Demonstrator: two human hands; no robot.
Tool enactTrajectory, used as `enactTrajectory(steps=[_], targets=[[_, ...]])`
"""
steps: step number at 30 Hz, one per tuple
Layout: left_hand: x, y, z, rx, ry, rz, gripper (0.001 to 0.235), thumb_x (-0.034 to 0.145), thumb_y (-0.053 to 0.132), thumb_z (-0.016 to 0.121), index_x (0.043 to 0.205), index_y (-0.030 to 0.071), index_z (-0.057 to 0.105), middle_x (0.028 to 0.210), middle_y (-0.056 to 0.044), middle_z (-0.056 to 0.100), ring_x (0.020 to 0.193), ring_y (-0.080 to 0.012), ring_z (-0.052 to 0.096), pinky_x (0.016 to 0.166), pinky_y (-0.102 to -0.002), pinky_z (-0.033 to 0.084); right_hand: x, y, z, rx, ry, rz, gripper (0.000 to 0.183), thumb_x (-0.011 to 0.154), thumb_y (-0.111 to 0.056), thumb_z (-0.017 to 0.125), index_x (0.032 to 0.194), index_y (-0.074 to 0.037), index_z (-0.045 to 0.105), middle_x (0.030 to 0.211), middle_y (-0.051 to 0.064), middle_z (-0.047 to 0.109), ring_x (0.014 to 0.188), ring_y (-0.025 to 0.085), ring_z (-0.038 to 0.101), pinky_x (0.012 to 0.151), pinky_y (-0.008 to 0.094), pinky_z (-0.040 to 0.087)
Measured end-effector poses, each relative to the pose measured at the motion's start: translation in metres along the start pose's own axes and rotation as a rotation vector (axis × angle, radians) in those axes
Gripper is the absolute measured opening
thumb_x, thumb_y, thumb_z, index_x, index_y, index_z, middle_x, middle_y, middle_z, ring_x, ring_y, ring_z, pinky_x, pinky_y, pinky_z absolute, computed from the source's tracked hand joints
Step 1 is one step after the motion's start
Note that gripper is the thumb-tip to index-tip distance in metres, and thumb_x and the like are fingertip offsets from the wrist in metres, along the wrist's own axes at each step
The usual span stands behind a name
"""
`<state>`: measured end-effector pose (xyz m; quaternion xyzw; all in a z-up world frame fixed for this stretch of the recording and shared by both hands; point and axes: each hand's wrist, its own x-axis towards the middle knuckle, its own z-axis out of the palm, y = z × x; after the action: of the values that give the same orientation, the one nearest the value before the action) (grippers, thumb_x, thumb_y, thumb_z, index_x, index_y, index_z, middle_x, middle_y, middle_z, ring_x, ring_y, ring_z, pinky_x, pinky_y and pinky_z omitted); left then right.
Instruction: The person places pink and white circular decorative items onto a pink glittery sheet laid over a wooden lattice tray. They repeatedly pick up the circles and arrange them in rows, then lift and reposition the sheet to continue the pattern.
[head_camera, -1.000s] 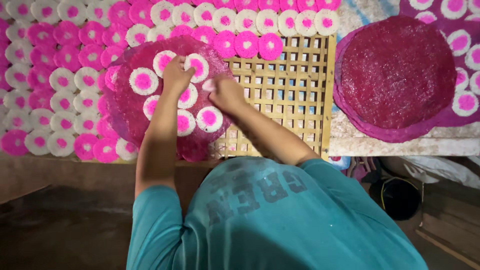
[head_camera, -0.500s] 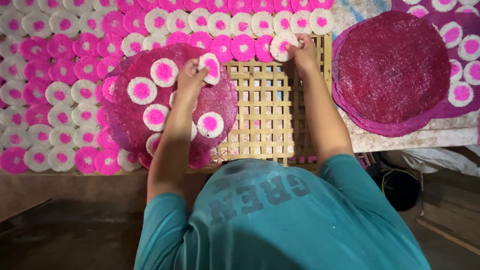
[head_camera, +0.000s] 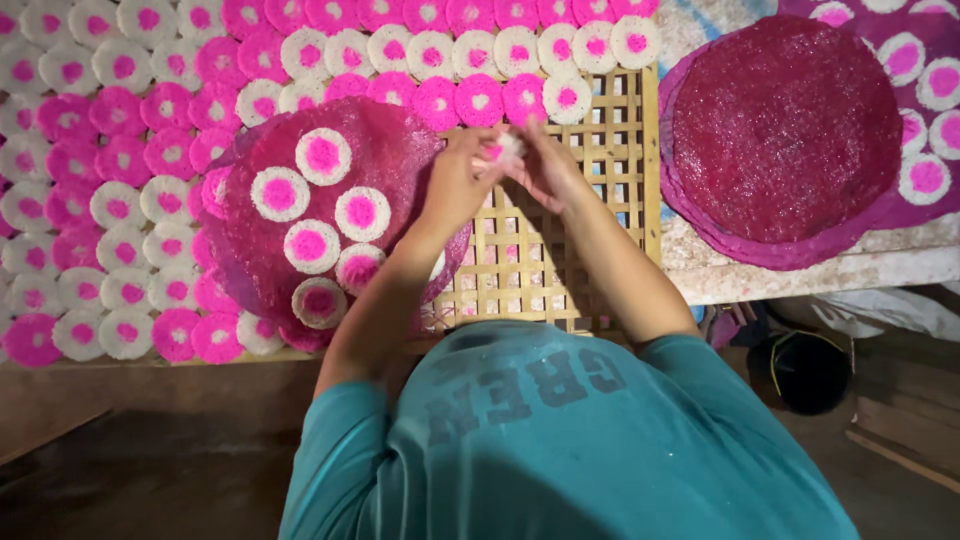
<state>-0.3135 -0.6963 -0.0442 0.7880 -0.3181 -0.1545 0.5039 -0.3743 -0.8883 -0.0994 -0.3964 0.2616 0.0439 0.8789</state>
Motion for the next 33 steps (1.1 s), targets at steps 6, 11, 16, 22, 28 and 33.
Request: enactTrajectory(steps=[6,11,16,22,28,33], targets=[[-0.013,-0.072,-0.085,0.427,0.364,-0.181,0.042,0.09,0.014,0.076,0.13,0.009,0.064,0.128,-0.014,0.065,0.121,-0.0304,0.06,0.107,-0.045,0.046,0.025,-0.048,-0.087,-0.044,0.307,-0.384,0.041,0.092,0.011,0.056,0.13,-0.005,0.057,0.122,0.016,0.064,0.104,0.027,0.069,0.09,0.04,0.065],[-0.025,-0.149,-0.134,0.749,0.334,-0.323,0.057,0.087,0.019,0.079,0.135,-0.001,0.056,0.13,-0.023,0.057,0.117,-0.0432,0.054,0.094,-0.051,0.046,0.05,-0.071,-0.141,-0.723,0.419,-0.663,0.035,0.098,0.008,0.066,0.129,-0.006,0.063,0.122,0.013,0.067,0.106,0.022,0.067,0.089,0.031,0.06],[-0.025,-0.151,-0.147,0.718,0.367,-0.338,0.047,0.082,0.017,0.082,0.122,0.004,0.062,0.112,-0.016,0.064,0.106,-0.0361,0.06,0.09,-0.048,0.049,0.043,-0.068,-0.12,-1.245,0.581,-0.893,0.045,0.085,0.009,0.075,0.126,-0.003,0.061,0.117,0.013,0.067,0.1,0.027,0.064,0.081,0.034,0.055],[-0.003,-0.129,-0.111,0.433,0.415,-0.359,0.021,0.096,0.004,0.069,0.116,0.007,0.064,0.104,-0.006,0.065,0.092,-0.0213,0.066,0.082,-0.036,0.054,0.015,-0.039,-0.037,-1.355,0.561,-1.19,0.035,0.089,0.008,0.075,0.121,0.002,0.061,0.116,0.017,0.061,0.108,0.034,0.058,0.095,0.044,0.051],[-0.012,-0.146,-0.126,1.191,0.758,-0.254,0.06,0.068,0.043,0.077,0.111,0.001,0.066,0.107,-0.017,0.066,0.099,-0.0315,0.068,0.08,-0.041,0.058,-0.022,0.031,0.029,-0.999,0.125,-0.672,0.018,0.096,0.0,0.067,0.113,-0.004,0.07,0.111,0.008,0.066,0.096,0.018,0.066,0.087,0.028,0.054],[-0.028,-0.165,-0.143,0.811,0.254,-0.814,0.06,0.088,0.042,0.077,0.126,-0.001,0.059,0.128,-0.023,0.061,0.113,-0.0366,0.064,0.087,-0.051,0.056,-0.03,0.044,0.035,-0.882,0.003,-0.666,0.017,0.099,-0.001,0.066,0.116,-0.002,0.069,0.109,0.007,0.067,0.095,0.016,0.064,0.085,0.026,0.053]])
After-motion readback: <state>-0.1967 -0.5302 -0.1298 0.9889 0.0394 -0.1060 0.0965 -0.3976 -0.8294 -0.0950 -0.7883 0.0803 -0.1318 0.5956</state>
